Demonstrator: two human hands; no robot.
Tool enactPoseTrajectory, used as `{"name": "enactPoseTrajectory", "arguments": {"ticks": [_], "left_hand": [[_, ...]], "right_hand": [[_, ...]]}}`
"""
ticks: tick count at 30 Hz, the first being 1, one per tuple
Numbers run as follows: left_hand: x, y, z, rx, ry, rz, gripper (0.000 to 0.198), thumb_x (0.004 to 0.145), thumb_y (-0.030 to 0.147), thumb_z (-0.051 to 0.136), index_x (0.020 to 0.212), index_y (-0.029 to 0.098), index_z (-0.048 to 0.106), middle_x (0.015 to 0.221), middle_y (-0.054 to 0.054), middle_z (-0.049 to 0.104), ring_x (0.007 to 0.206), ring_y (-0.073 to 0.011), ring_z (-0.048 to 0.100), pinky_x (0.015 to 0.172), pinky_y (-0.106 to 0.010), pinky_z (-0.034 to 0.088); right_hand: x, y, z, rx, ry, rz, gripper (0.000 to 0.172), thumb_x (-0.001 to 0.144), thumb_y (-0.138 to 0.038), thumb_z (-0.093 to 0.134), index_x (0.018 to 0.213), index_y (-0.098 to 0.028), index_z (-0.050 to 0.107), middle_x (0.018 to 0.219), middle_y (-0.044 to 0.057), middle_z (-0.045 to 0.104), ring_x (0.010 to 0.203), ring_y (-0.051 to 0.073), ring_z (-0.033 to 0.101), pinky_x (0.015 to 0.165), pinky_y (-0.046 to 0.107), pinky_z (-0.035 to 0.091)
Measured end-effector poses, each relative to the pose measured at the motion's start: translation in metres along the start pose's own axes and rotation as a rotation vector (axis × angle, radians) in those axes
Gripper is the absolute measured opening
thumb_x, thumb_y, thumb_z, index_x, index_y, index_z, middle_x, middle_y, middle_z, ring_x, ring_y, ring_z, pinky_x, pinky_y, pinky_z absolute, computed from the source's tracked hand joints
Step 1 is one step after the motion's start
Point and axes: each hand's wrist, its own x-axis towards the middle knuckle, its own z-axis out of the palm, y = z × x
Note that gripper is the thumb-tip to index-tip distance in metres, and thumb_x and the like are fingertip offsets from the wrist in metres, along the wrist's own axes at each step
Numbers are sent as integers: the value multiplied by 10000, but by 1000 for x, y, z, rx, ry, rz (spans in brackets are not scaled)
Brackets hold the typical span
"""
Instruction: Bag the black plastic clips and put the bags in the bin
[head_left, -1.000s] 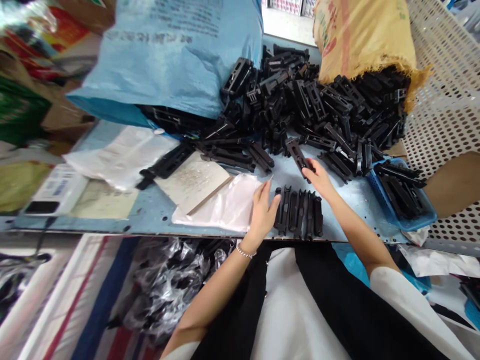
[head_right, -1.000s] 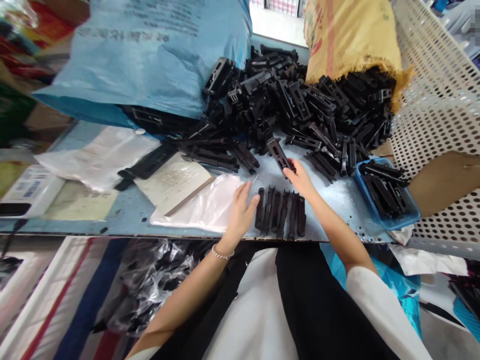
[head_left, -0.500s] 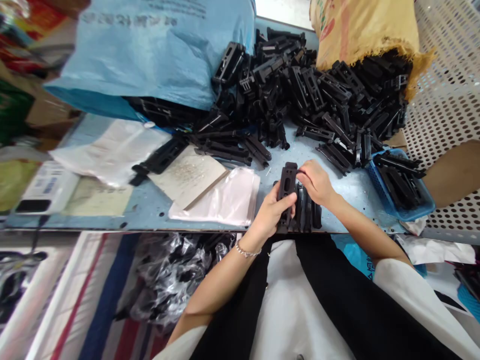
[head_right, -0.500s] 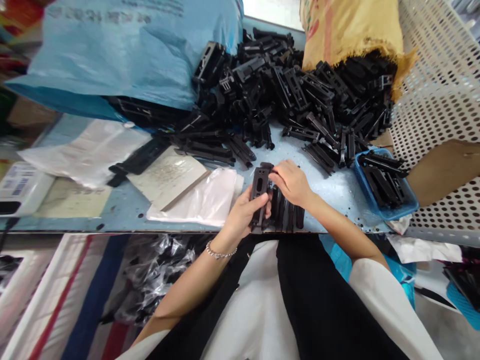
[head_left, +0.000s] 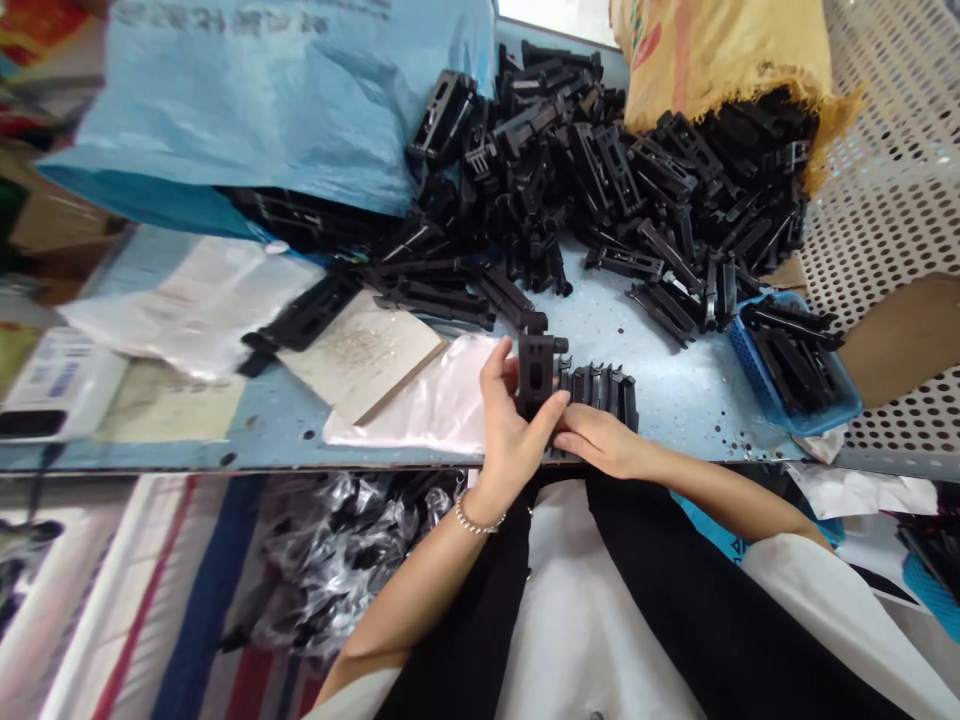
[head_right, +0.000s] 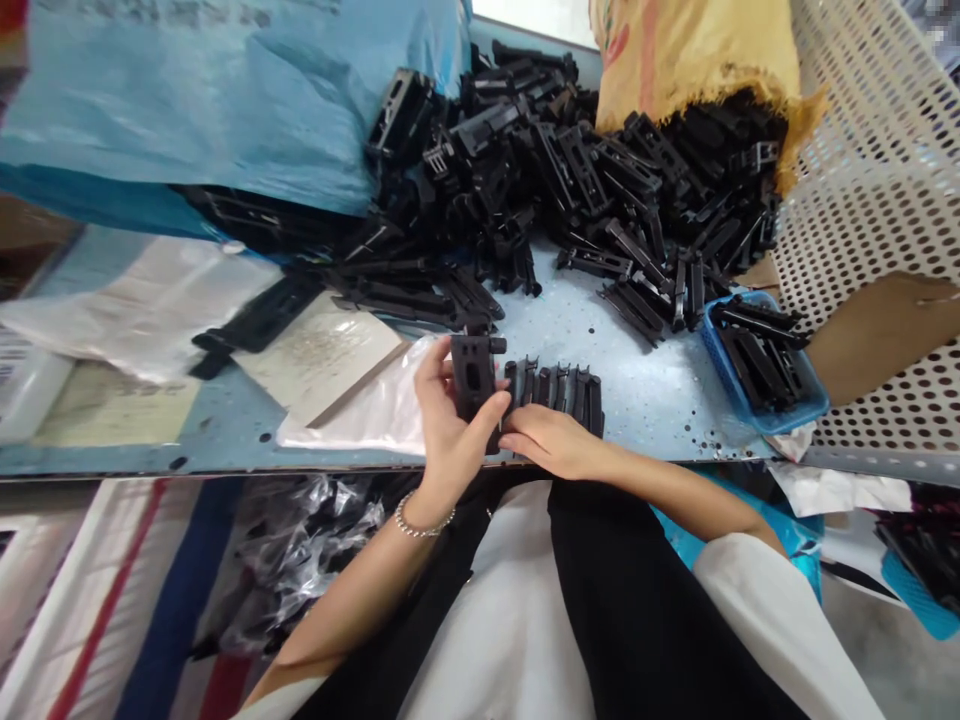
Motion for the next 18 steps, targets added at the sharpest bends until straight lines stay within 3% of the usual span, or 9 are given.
{"name": "enactPoseTrajectory", "arguments": {"ticks": [2, 4, 6, 8, 10, 12, 14, 16, 18], "left_hand": [[6, -21, -7, 78, 33, -4, 754, 868, 447, 706, 1496, 250, 338, 1342, -119, 541, 1113, -239, 624, 1056, -452, 484], [13, -45, -13, 171, 27, -87, 656, 922, 411, 616, 1494, 211, 363, 1360, -147, 552, 1224, -279, 583, 1127, -503, 429], [16, -67, -14, 279, -20, -150, 593, 935, 373, 567, 1468, 154, 427, 1416, -192, 531, 1353, -323, 500, 1201, -543, 341], [13, -83, -10, 358, -78, -135, 548, 938, 360, 534, 1425, 113, 491, 1472, -226, 489, 1431, -344, 423, 1243, -558, 272], [7, -91, -5, 388, -111, -86, 519, 947, 373, 515, 1402, 124, 526, 1517, -220, 452, 1461, -340, 390, 1256, -562, 252], [1, -89, -3, 381, -107, -38, 514, 953, 406, 524, 1409, 168, 530, 1553, -188, 422, 1482, -323, 365, 1262, -559, 246], [-2, -79, -1, 346, -73, 4, 533, 958, 451, 539, 1426, 197, 521, 1566, -170, 408, 1494, -307, 350, 1266, -545, 243], [-2, -62, 3, 246, -71, 25, 547, 957, 505, 553, 1419, 215, 532, 1550, -157, 433, 1490, -293, 362, 1261, -522, 265], [0, -42, 11, 19, -165, -24, 572, 929, 586, 577, 1378, 232, 569, 1471, -141, 524, 1411, -281, 474, 1203, -492, 378]], "right_hand": [[2, 28, -15, -87, 121, 70, 290, 1071, -394, 409, 1013, -209, 624, 931, 54, 661, 862, 184, 600, 789, 338, 511], [4, 70, -37, -326, 479, 186, 343, 1055, -473, 416, 1032, -201, 625, 918, 82, 651, 864, 213, 592, 769, 371, 507], [3, 116, -61, -410, 678, 254, 447, 1029, -554, 417, 1139, -162, 601, 1006, 166, 620, 968, 284, 574, 799, 450, 497], [0, 152, -80, -430, 775, 226, 480, 1014, -602, 407, 1148, -181, 596, 961, 155, 595, 955, 299, 584, 782, 467, 496], [-5, 171, -95, -352, 764, 254, 453, 984, -610, 486, 1116, -194, 605, 886, 124, 589, 917, 293, 598, 780, 465, 502], [-10, 169, -104, -241, 692, 346, 403, 937, -582, 602, 1080, -206, 620, 845, 106, 612, 881, 287, 616, 767, 454, 517], [-13, 150, -106, 27, 595, 461, 341, 928, -539, 636, 1066, -227, 625, 862, 94, 658, 854, 266, 643, 742, 422, 539], [-12, 119, -95, 371, 481, 513, 340, 980, -547, 524, 1060, -231, 622, 869, 79, 699, 784, 223, 668, 697, 374, 557], [-9, 85, -73, 665, 321, 523, 498, 1015, -606, 340, 1044, -197, 623, 826, 76, 721, 688, 188, 666, 651, 343, 569]]}}
